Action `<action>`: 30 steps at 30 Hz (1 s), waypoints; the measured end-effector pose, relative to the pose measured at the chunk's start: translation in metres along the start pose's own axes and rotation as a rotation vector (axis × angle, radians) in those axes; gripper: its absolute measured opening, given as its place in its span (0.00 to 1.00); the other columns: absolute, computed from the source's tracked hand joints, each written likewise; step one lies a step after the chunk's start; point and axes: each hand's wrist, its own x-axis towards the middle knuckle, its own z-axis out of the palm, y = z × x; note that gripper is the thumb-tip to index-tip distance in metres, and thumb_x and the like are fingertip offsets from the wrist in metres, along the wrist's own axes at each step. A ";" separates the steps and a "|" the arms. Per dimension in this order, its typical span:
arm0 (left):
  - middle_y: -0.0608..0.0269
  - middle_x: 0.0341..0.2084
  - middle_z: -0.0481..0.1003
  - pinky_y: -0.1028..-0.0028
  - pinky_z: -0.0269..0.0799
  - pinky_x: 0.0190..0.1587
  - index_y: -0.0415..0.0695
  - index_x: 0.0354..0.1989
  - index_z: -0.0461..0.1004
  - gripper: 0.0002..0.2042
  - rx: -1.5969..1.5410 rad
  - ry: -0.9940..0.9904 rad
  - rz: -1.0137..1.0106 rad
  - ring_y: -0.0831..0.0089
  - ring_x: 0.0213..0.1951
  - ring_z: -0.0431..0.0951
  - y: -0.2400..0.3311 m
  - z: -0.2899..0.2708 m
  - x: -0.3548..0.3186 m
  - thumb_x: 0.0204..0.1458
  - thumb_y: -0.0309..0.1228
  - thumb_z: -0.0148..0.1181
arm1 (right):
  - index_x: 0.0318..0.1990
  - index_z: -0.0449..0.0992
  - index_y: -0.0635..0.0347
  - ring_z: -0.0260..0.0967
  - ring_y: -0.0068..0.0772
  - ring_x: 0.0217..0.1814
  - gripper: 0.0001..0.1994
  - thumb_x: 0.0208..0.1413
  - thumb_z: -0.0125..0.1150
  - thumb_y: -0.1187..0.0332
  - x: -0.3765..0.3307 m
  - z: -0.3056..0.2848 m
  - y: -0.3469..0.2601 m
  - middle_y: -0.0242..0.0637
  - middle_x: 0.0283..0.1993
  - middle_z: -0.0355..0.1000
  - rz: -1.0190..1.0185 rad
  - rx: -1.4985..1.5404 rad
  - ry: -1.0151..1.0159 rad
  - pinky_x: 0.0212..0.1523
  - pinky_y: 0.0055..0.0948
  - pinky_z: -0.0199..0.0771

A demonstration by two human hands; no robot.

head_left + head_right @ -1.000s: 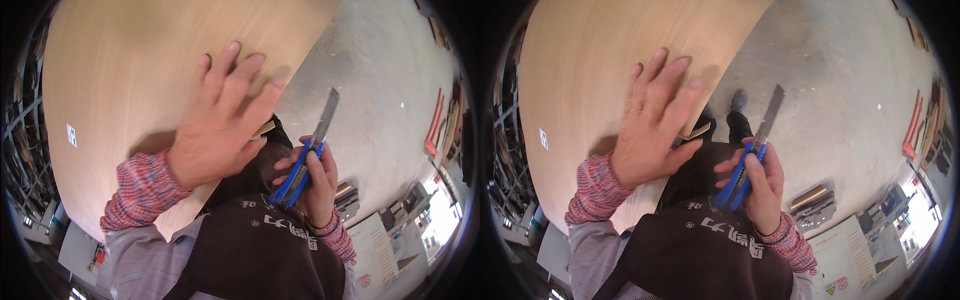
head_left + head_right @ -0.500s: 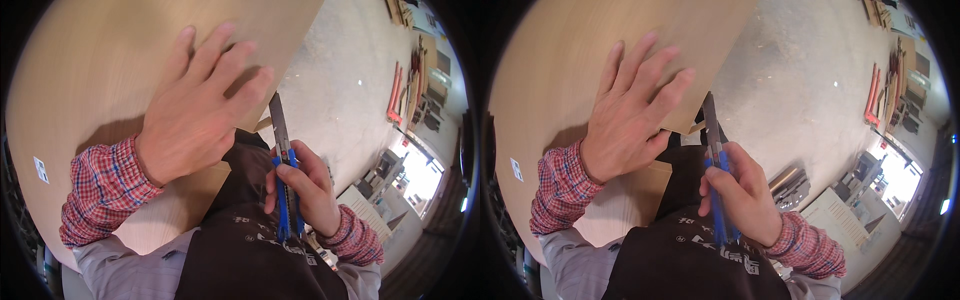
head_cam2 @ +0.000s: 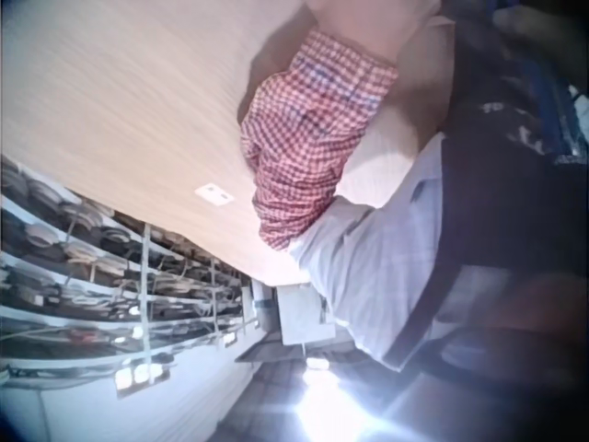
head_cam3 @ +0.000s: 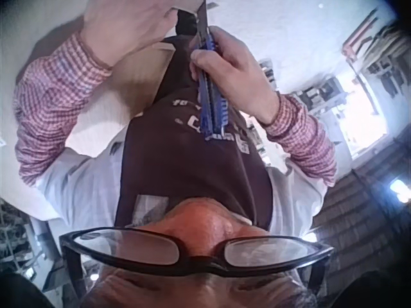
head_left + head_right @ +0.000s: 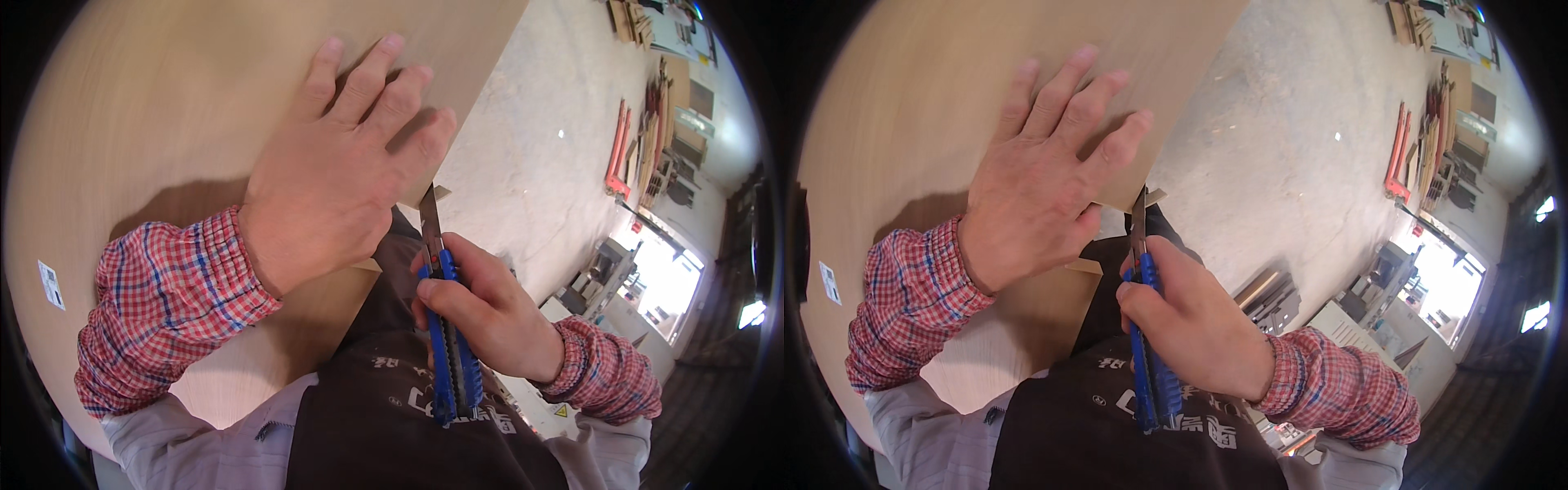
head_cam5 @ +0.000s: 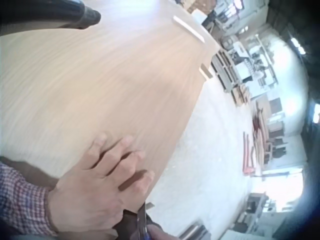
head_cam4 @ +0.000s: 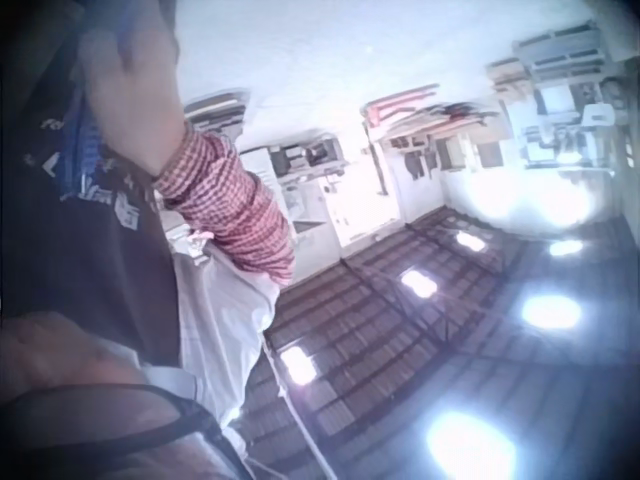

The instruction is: The person applies a thin wooden edge band to the edge of a large wooden panel. They use a heat gun to warm the band, press it into place with a wooden block, and trim the excess with a utility knife.

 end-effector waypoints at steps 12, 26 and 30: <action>0.54 0.65 0.63 0.42 0.46 0.74 0.50 0.65 0.67 0.39 0.005 0.004 -0.004 0.47 0.72 0.56 0.000 0.001 -0.001 0.35 0.29 0.66 | 0.43 0.65 0.68 0.75 0.50 0.30 0.09 0.64 0.50 0.70 0.029 0.001 0.022 0.49 0.25 0.71 -0.149 -0.277 -0.001 0.34 0.44 0.72; 0.48 0.67 0.63 0.37 0.50 0.69 0.45 0.66 0.67 0.40 0.016 -0.175 0.009 0.38 0.71 0.57 -0.011 -0.026 0.003 0.37 0.33 0.70 | 0.49 0.69 0.61 0.70 0.25 0.22 0.17 0.73 0.46 0.54 0.055 -0.032 0.075 0.35 0.28 0.71 0.024 0.416 0.020 0.23 0.24 0.71; 0.39 0.66 0.62 0.38 0.54 0.67 0.39 0.67 0.65 0.38 -0.027 -0.187 0.056 0.32 0.69 0.59 -0.010 -0.032 -0.014 0.46 0.40 0.70 | 0.48 0.69 0.62 0.71 0.23 0.29 0.15 0.72 0.49 0.56 0.034 -0.001 0.066 0.35 0.32 0.71 -0.016 0.731 -0.173 0.32 0.23 0.73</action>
